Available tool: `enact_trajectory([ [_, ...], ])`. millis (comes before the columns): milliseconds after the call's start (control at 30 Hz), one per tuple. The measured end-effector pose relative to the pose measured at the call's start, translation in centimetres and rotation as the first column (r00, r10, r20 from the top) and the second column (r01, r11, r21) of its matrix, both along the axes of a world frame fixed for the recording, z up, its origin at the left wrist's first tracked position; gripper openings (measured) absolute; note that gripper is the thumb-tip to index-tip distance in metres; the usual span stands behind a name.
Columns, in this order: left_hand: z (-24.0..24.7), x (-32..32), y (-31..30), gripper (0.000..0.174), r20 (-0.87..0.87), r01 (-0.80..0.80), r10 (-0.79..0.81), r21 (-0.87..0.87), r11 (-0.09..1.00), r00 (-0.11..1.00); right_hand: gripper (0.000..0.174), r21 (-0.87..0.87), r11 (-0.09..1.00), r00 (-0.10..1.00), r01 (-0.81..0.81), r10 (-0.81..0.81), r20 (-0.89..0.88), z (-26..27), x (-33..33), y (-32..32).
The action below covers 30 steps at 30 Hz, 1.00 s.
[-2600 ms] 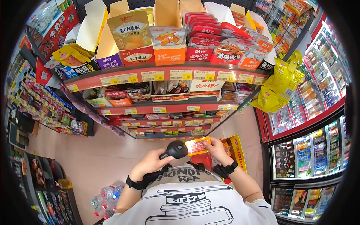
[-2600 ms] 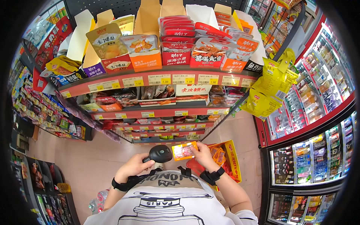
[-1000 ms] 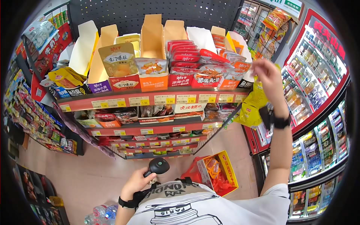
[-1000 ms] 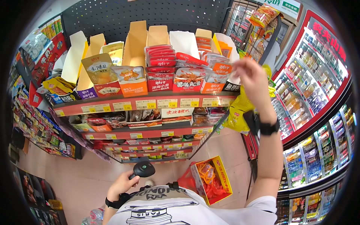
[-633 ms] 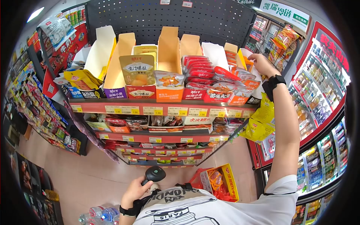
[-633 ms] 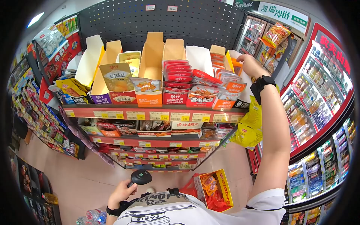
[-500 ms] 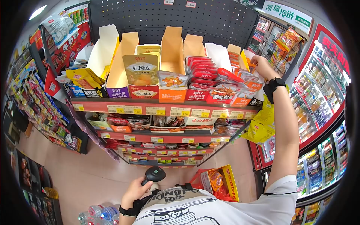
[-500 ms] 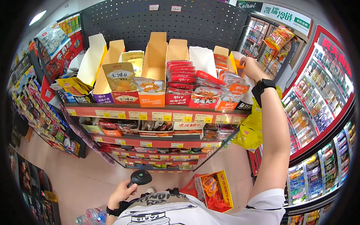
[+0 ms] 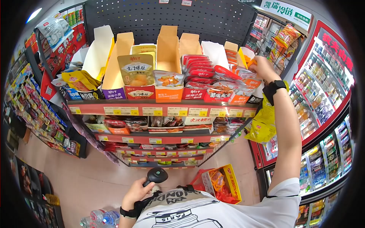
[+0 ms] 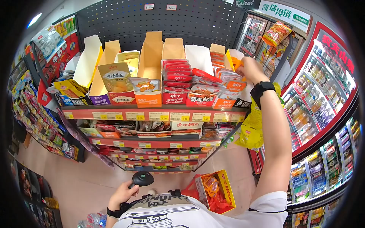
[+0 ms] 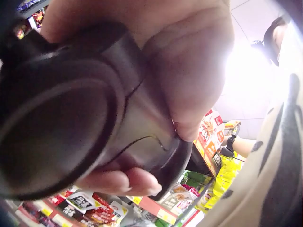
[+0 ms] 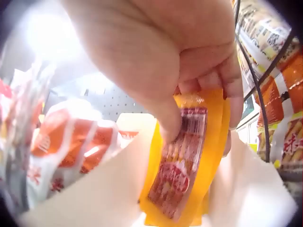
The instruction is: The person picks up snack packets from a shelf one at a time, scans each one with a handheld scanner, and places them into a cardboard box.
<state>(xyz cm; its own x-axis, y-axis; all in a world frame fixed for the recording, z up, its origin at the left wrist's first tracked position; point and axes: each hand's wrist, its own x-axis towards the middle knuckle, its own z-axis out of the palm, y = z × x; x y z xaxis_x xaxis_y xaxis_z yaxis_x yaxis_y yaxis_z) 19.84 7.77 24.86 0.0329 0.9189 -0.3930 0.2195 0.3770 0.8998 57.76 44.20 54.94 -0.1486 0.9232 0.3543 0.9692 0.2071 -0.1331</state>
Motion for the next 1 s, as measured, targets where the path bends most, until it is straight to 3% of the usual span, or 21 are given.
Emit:
enact_trajectory([
  [33, 0.1, 0.0, 0.0, 0.025, -0.013, 0.008, -0.008, -0.005, 1.000, 1.000, 0.018, -0.002, 1.000, 1.000, 0.003, -0.003, 0.001, 0.3, 0.0, -0.6],
  [100, 0.1, 0.0, 0.1, 0.026, -0.009, 0.021, -0.021, -0.009, 1.000, 1.000, 0.025, 0.354, 0.928, 0.989, 0.113, -0.138, 0.047, 1.0, 0.3, -2.4],
  [233, -1.0, -0.1, 0.5, 0.036, 0.013, 0.035, -0.035, 0.010, 0.999, 0.999, 0.028, 0.716, 0.697, 0.982, -0.041, 0.162, -0.101, 1.4, 3.4, -5.5],
  [300, -1.1, 0.1, 0.8, 0.036, -0.001, 0.058, -0.058, 0.003, 0.998, 0.998, 0.026, 0.562, 0.827, 0.850, 0.022, 0.281, -0.445, 1.2, 4.1, -9.6],
  [433, -1.6, 0.5, 1.5, 0.038, -0.012, 0.106, -0.106, 0.007, 0.994, 0.994, 0.023, 0.609, 0.792, 0.451, 0.047, 0.528, -0.720, -3.5, 5.0, -15.0],
  [500, -1.6, 0.6, 1.9, 0.038, -0.026, 0.129, -0.129, 0.012, 0.992, 0.991, 0.026, 0.440, 0.897, 0.273, -0.036, 0.432, -0.859, -6.6, 4.9, -18.2],
  [567, -1.4, 0.8, 2.3, 0.038, -0.042, 0.147, -0.147, 0.010, 0.989, 0.988, 0.027, 0.190, 0.978, 0.174, -0.082, 0.202, -0.964, -10.8, 5.4, -20.5],
  [700, -0.7, 1.5, 2.9, 0.040, -0.051, 0.190, -0.189, 0.016, 0.982, 0.981, 0.025, 0.054, 0.993, 0.277, -0.105, 0.082, -0.957, -20.7, 3.1, -22.7],
  [767, -0.3, 2.1, 3.1, 0.040, -0.058, 0.213, -0.211, 0.045, 0.976, 0.976, 0.022, -0.075, 0.984, 0.161, -0.160, -0.049, -0.986, -24.5, 1.5, -23.9],
  [833, 0.1, 2.6, 3.1, 0.040, -0.057, 0.231, -0.230, 0.023, 0.973, 0.972, 0.023, -0.144, 0.976, 0.132, -0.163, -0.123, -0.984, -28.5, 0.6, -24.7],
  [1000, 1.0, 3.7, 3.4, 0.036, -0.026, 0.272, -0.272, -0.006, 0.962, 0.962, 0.024, -0.253, 0.953, 0.151, -0.167, -0.229, -0.962, -34.4, -0.6, -25.9],
])
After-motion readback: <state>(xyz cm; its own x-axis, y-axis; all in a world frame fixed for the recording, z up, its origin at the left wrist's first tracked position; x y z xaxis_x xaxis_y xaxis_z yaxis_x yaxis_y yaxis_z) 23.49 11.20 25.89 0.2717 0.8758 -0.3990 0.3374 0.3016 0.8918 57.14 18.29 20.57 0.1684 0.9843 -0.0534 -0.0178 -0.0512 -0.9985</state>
